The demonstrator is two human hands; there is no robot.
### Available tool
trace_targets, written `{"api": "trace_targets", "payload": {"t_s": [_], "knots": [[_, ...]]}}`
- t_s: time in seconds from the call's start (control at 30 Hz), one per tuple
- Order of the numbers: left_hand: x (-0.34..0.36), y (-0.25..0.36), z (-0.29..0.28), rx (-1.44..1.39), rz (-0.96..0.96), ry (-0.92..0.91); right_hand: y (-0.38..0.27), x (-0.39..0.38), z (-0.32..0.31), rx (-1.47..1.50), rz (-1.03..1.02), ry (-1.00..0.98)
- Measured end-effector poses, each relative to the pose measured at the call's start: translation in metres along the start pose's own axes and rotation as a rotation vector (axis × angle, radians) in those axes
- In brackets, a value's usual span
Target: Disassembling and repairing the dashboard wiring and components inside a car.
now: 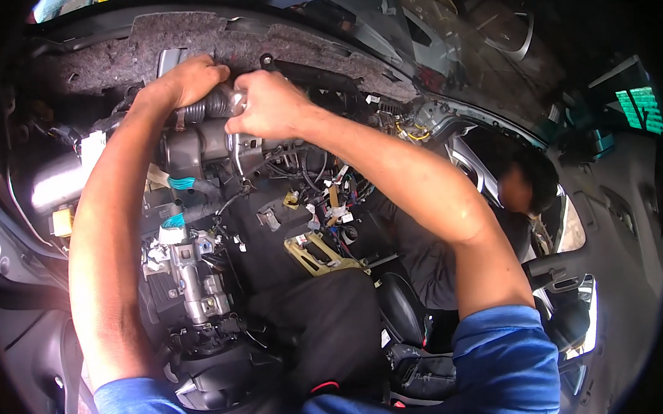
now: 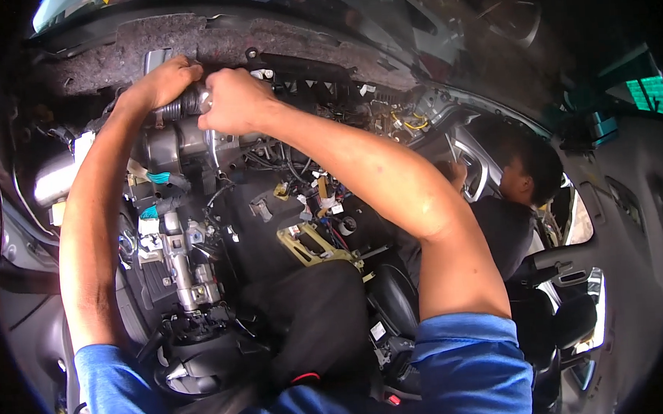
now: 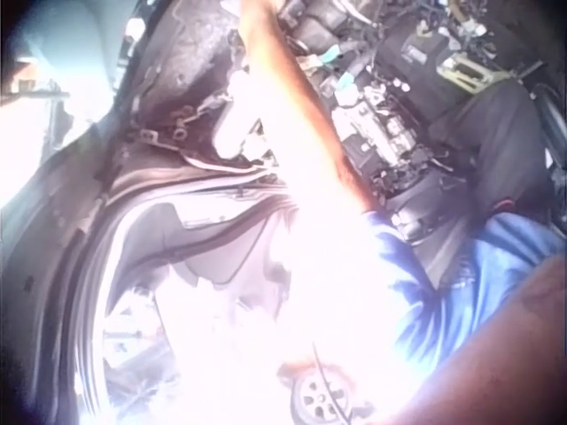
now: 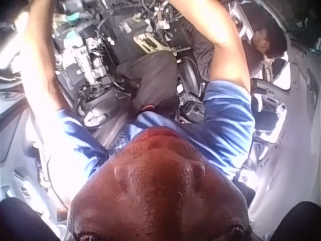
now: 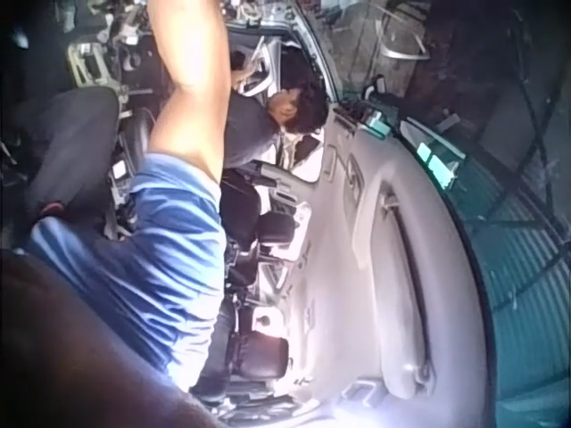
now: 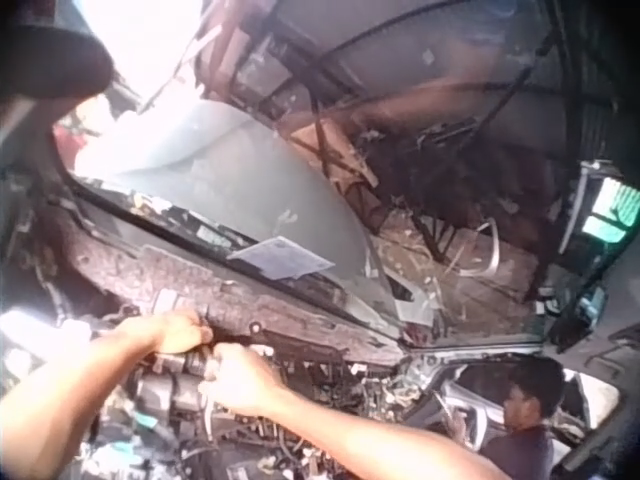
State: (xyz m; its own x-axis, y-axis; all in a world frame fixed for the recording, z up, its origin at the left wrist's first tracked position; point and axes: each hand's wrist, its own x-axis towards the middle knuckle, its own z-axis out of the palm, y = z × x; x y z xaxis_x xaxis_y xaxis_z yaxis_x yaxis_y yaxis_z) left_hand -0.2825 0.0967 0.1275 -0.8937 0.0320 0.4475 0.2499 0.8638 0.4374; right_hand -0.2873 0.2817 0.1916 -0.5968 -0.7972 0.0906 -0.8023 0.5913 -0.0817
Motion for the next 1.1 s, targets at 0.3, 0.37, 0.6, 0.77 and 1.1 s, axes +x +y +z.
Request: {"api": "trace_targets", "payload": {"t_s": [0.3,0.37,0.6,0.77,1.1], "knots": [[0.008,-0.014,0.002,-0.162,-0.119,-0.183,-0.02,0.006,-0.022,-0.51,-0.211,-0.174],[-0.002,-0.001,-0.008,-0.099,-0.126,-0.173,-0.012,0.006,-0.012,-0.19,-0.083,-0.096],[0.004,-0.031,0.004,-0.206,-0.055,0.289,0.02,0.01,0.032,0.449,-0.099,0.041],[-0.003,-0.042,0.002,-0.326,-0.139,0.326,-0.013,0.012,-0.02,-0.654,-0.328,-0.105],[0.004,-0.029,0.007,-0.152,-0.042,0.191,0.005,0.01,0.008,-0.031,-0.14,0.021]]}}
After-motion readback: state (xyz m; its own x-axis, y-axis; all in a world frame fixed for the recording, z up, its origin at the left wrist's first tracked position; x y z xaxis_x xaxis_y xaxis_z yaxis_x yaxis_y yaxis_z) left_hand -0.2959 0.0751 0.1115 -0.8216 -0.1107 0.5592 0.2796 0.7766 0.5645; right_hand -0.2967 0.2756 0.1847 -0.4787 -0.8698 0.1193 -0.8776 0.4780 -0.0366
